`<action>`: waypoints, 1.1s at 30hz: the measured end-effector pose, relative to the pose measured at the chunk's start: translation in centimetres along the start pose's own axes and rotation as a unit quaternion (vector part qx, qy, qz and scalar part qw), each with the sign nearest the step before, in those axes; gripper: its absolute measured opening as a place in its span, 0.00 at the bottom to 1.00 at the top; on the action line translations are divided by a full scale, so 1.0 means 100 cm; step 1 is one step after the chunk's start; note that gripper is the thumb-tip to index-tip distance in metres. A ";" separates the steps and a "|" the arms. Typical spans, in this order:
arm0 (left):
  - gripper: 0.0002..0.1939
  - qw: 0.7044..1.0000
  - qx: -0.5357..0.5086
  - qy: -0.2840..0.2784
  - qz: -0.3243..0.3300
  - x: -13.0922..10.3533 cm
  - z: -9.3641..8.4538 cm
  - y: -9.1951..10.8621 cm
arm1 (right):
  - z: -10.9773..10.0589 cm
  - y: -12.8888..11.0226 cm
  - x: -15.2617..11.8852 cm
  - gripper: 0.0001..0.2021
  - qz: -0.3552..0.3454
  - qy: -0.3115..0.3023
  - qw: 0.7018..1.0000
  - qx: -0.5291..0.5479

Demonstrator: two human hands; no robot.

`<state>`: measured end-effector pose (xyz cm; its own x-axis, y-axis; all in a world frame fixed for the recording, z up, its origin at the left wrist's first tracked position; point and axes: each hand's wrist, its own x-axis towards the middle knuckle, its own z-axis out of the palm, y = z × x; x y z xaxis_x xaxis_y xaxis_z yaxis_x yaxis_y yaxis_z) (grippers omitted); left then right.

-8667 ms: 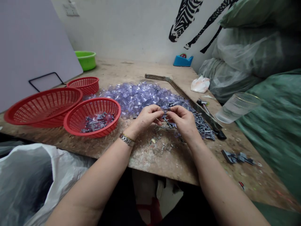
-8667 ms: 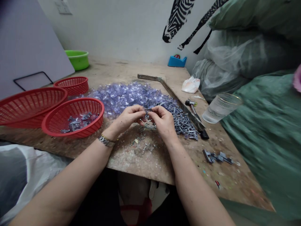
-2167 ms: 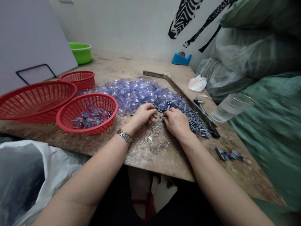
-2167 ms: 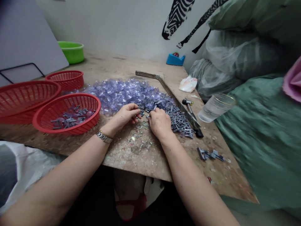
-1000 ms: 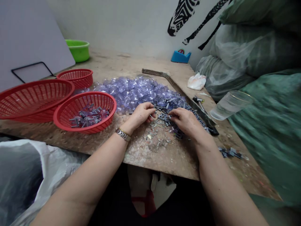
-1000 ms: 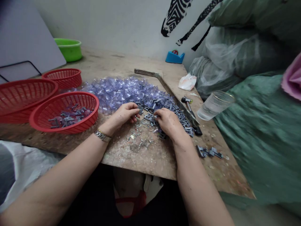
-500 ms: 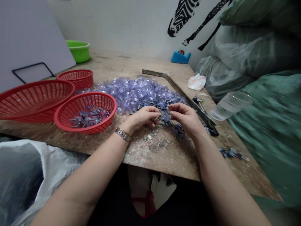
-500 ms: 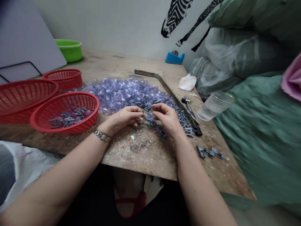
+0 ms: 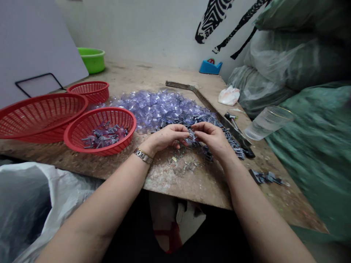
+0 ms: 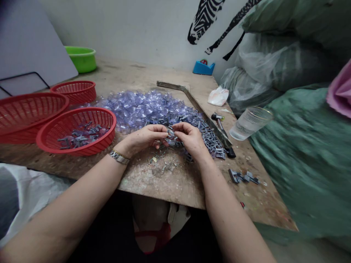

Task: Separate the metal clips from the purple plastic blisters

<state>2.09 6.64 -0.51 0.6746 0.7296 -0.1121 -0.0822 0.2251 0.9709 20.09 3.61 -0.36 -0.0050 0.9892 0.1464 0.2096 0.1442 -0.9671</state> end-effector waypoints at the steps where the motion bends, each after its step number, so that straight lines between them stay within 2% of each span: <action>1: 0.11 1.000 -0.003 -0.001 0.000 0.000 0.000 0.000 | 0.000 0.001 0.000 0.12 -0.003 0.000 1.000 -0.006; 10: 0.04 0.999 -0.017 0.046 0.014 0.000 0.003 0.004 | 0.006 0.005 0.000 0.09 -0.042 0.020 0.995 -0.086; 15: 0.06 0.996 -0.033 0.081 0.010 0.000 0.005 0.009 | 0.006 0.006 0.000 0.09 -0.082 0.051 0.987 -0.131; 18: 0.06 0.996 -0.028 0.085 0.011 -0.001 0.006 0.009 | 0.005 0.005 -0.001 0.10 -0.083 0.057 0.986 -0.132; 21: 0.05 0.996 0.024 0.084 0.012 0.000 0.006 0.006 | 0.005 0.003 -0.001 0.12 -0.081 0.065 0.986 -0.130; 26: 0.05 0.992 0.113 0.059 0.021 0.005 0.005 0.000 | 0.007 0.002 -0.003 0.10 -0.130 0.049 0.978 -0.153; 30: 0.05 0.993 0.105 0.045 0.023 0.005 0.006 -0.001 | 0.008 -0.001 -0.004 0.06 -0.099 0.025 0.986 -0.130; 33: 0.07 0.997 0.060 0.048 0.023 0.003 0.007 0.000 | 0.006 -0.003 -0.003 0.06 -0.054 0.042 0.995 -0.072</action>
<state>2.82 6.44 -0.40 0.5982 0.7973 -0.0803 -0.0203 0.1153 0.9931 19.40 3.26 -0.23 0.0457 0.9617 0.2703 0.3500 0.2380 -0.9060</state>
